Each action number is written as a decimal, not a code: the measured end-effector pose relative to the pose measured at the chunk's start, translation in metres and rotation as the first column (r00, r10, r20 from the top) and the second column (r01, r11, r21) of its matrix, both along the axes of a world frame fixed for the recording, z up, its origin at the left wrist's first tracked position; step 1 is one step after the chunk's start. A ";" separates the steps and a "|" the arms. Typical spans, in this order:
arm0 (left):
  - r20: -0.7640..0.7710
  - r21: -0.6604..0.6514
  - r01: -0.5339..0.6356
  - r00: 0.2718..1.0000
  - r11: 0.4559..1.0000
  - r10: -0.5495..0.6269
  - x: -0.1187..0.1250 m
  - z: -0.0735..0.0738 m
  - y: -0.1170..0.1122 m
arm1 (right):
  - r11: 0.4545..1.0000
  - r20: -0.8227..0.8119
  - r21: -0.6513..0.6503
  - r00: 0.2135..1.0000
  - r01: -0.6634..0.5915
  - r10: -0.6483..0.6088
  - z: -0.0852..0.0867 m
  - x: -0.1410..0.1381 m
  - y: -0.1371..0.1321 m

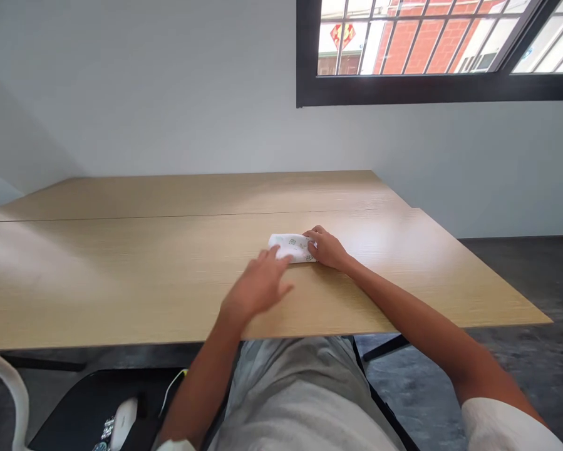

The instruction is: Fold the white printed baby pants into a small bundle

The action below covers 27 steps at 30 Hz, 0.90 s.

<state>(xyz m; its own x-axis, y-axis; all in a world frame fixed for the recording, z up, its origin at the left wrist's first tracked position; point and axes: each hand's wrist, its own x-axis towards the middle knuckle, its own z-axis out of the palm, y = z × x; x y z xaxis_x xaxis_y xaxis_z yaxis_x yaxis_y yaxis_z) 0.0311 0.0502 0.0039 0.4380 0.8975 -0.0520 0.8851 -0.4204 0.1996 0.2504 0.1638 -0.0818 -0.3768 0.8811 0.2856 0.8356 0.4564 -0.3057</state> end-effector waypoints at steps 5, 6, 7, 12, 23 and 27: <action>0.501 -0.319 0.571 0.779 0.757 -0.377 0.040 -0.013 -0.088 | 0.965 0.104 0.232 0.990 -0.120 0.098 0.006 -0.002 -0.004; 0.548 -0.365 0.642 0.734 0.674 -0.402 0.048 -0.022 -0.097 | 0.948 0.135 0.266 0.980 -0.176 0.144 0.008 -0.003 -0.006; 0.575 -0.415 0.666 0.720 0.620 -0.389 0.054 -0.035 -0.104 | 0.927 0.170 0.291 0.967 -0.235 0.192 0.009 -0.005 -0.009; 0.728 -0.610 0.701 0.680 0.370 -0.088 0.048 -0.110 -0.122 | 0.855 0.334 0.319 0.893 -0.408 0.301 0.006 -0.014 -0.023; 0.576 -0.805 0.476 0.768 0.354 0.278 -0.081 -0.178 -0.137 | 0.870 0.463 0.260 0.845 -0.420 0.269 -0.003 -0.013 -0.021; 0.542 -0.840 0.368 0.577 0.398 0.611 -0.121 -0.230 -0.178 | 0.868 0.442 0.266 0.854 -0.419 0.276 -0.003 -0.016 -0.022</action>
<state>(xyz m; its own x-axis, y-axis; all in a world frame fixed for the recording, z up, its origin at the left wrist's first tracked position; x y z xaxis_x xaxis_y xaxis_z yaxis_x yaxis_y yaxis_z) -0.0896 -0.1279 -0.2258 0.6210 0.5891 -0.5170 0.2104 0.5101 0.8340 0.2339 0.1417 -0.0843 -0.7791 0.5433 0.3128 0.6170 0.7529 0.2291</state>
